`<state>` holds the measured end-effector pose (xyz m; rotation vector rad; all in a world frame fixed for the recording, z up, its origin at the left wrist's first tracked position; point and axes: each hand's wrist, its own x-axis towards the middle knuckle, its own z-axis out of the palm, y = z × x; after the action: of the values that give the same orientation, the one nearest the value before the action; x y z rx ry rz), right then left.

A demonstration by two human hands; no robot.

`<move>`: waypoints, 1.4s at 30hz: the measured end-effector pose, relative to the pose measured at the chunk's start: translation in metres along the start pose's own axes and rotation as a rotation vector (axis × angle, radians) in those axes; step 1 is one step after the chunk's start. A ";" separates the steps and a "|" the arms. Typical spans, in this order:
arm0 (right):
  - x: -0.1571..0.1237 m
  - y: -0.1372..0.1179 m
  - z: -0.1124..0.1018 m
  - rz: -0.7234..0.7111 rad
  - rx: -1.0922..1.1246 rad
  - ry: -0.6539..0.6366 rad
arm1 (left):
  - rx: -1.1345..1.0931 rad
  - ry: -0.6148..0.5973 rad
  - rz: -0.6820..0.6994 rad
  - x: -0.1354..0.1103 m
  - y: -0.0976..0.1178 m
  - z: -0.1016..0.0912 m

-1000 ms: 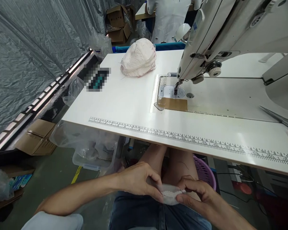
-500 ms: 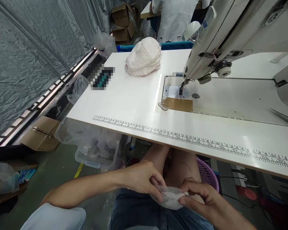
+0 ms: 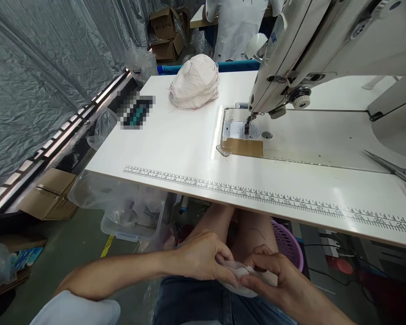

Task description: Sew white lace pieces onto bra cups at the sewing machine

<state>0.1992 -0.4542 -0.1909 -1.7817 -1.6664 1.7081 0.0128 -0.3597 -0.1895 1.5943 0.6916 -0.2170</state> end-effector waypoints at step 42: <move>-0.006 0.004 0.005 -0.001 0.028 -0.023 | -0.385 -0.050 -0.162 0.001 0.001 0.012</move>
<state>0.1994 -0.4628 -0.1922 -1.7546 -1.6438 1.7494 0.0172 -0.3707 -0.1912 1.1642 0.7727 -0.2264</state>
